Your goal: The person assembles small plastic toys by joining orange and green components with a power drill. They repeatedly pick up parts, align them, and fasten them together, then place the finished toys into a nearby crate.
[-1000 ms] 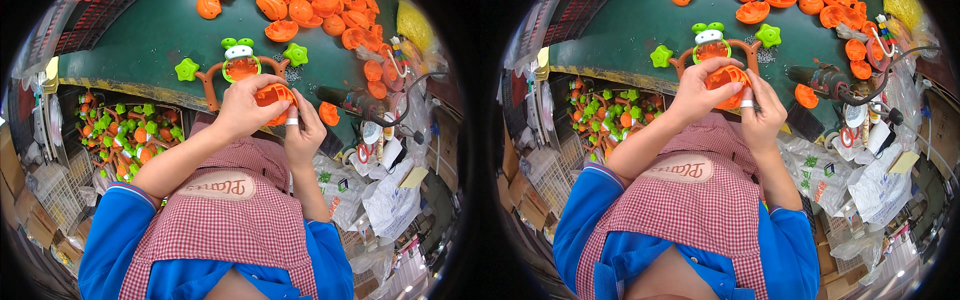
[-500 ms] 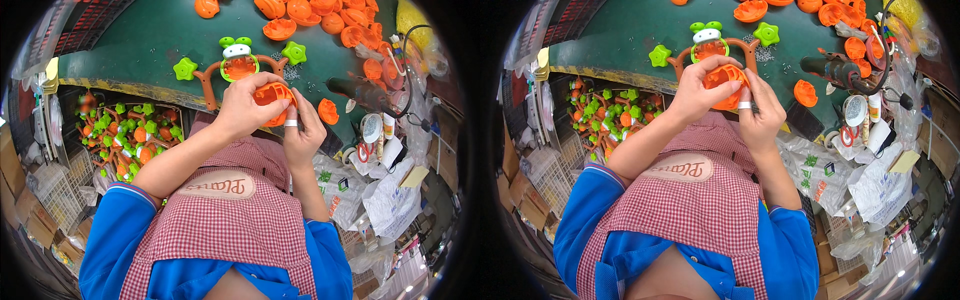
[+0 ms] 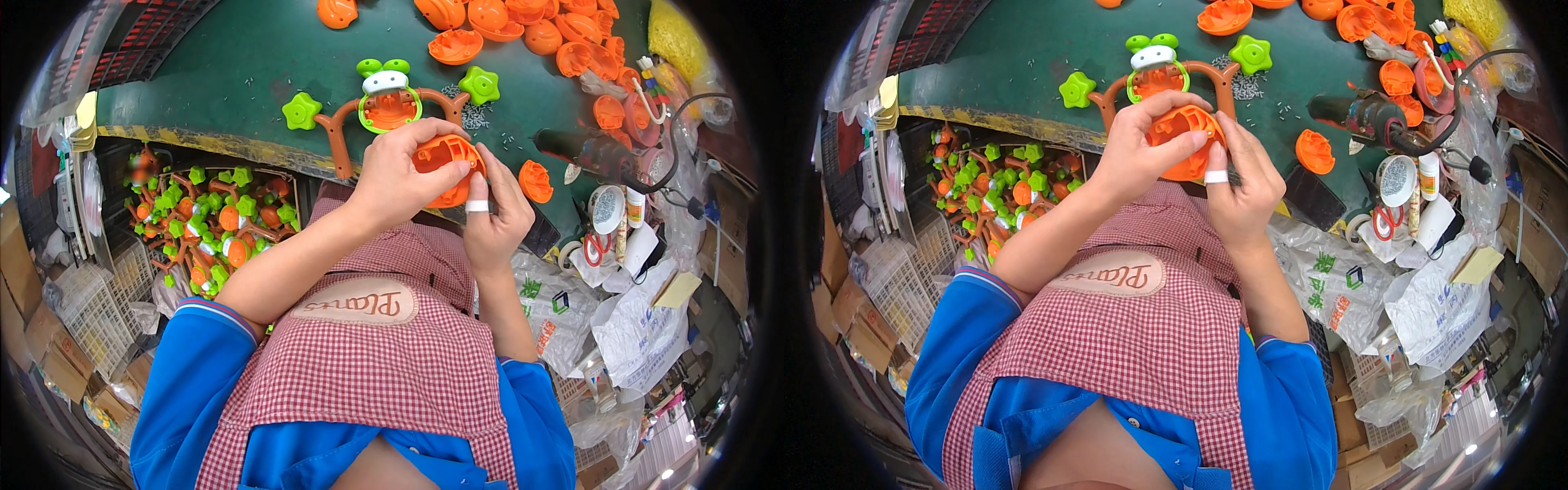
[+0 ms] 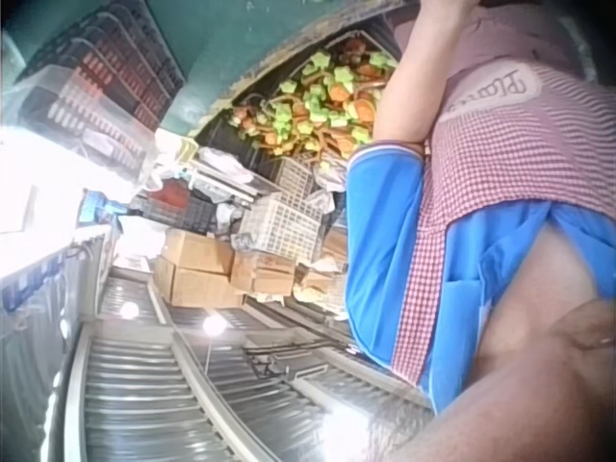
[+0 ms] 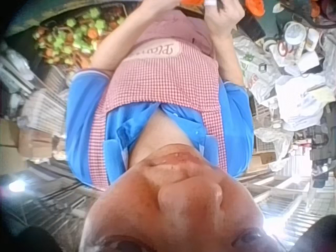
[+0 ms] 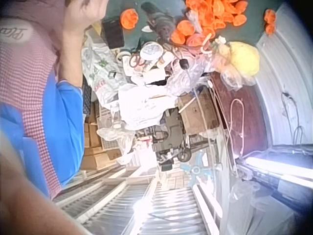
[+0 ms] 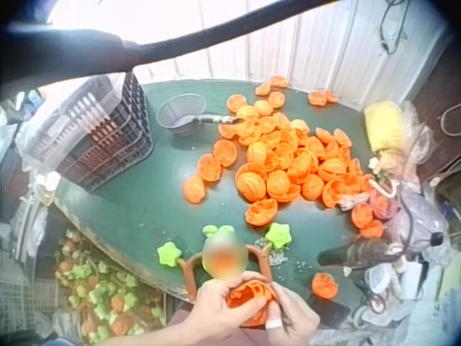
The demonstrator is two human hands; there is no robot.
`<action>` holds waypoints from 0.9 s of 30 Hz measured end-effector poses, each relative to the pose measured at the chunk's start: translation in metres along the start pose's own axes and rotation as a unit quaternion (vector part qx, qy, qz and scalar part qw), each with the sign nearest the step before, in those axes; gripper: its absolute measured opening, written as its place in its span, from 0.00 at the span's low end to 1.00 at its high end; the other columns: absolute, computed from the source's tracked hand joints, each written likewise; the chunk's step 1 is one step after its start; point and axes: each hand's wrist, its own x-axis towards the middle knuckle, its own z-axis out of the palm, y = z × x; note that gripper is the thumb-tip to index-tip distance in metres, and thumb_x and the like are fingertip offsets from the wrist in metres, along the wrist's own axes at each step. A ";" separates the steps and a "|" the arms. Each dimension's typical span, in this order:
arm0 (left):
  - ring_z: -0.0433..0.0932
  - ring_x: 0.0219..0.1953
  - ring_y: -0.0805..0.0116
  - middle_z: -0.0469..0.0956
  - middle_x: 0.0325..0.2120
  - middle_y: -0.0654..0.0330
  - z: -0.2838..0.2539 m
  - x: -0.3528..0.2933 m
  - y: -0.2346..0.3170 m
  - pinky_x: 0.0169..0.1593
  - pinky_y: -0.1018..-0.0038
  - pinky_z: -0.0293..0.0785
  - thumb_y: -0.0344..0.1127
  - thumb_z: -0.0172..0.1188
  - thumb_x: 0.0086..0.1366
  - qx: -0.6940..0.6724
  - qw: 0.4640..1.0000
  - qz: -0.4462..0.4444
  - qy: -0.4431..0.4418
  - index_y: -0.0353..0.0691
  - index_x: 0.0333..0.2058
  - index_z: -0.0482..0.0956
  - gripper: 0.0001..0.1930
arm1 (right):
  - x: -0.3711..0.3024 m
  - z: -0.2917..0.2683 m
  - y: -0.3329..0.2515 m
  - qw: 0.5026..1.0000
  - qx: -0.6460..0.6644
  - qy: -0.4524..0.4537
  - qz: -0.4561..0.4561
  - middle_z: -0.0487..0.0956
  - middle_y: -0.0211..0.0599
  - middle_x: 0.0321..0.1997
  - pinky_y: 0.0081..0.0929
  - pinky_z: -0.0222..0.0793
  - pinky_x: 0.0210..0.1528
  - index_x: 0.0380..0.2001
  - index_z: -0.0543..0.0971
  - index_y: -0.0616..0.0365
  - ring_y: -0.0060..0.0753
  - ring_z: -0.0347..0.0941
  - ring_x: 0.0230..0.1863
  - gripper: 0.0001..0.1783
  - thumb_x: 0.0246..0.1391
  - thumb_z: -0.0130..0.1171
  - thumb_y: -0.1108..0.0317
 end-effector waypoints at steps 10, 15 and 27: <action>0.81 0.37 0.60 0.81 0.34 0.55 0.000 -0.001 -0.001 0.43 0.70 0.76 0.38 0.66 0.50 0.064 0.995 0.064 0.046 0.37 0.39 0.80 0.18 | 0.012 -0.017 0.001 0.983 0.114 -0.084 0.118 0.82 0.47 0.39 0.24 0.73 0.43 0.40 0.80 0.68 0.32 0.80 0.39 0.12 0.52 0.61 0.74; 0.78 0.42 0.71 0.79 0.38 0.58 -0.006 -0.003 0.002 0.49 0.74 0.73 0.31 0.64 0.54 0.086 0.995 0.059 0.002 0.34 0.43 0.77 0.16 | 0.018 -0.024 0.002 0.968 0.140 -0.149 0.142 0.81 0.40 0.41 0.19 0.71 0.44 0.43 0.79 0.69 0.23 0.76 0.41 0.13 0.54 0.59 0.77; 0.81 0.38 0.59 0.81 0.34 0.55 -0.003 -0.002 0.007 0.43 0.69 0.76 0.40 0.65 0.50 0.119 0.989 0.058 0.062 0.37 0.38 0.79 0.17 | 0.015 -0.019 -0.001 0.986 0.080 -0.110 0.100 0.81 0.43 0.41 0.21 0.74 0.43 0.43 0.79 0.67 0.27 0.79 0.39 0.14 0.52 0.59 0.78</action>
